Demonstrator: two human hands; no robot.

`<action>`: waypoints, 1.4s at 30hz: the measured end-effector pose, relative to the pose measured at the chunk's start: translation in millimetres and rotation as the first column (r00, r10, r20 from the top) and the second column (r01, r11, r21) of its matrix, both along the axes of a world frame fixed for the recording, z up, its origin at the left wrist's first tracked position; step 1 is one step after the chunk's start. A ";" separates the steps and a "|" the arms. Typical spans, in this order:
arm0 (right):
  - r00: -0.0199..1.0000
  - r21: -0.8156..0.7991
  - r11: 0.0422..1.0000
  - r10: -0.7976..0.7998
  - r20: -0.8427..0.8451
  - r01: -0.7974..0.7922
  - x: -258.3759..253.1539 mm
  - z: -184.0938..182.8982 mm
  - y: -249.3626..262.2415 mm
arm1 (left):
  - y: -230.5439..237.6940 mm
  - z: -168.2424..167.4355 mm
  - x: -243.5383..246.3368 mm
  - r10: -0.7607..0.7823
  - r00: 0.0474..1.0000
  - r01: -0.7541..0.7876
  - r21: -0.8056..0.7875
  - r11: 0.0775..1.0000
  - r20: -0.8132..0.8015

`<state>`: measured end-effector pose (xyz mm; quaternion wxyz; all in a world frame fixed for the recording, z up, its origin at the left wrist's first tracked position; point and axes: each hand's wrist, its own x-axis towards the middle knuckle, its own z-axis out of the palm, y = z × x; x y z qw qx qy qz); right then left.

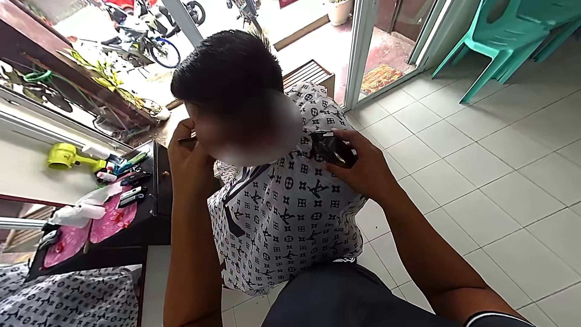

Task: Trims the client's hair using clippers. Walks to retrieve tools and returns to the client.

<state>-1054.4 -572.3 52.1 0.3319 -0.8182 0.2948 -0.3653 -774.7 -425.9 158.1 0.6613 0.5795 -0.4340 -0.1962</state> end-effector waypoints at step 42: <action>0.986 -0.011 0.989 0.143 -0.082 -0.144 22.0 34.7 41.8 | 8.6 -11.6 59.6 0.005 0.937 -0.031 -0.069 0.997 -0.349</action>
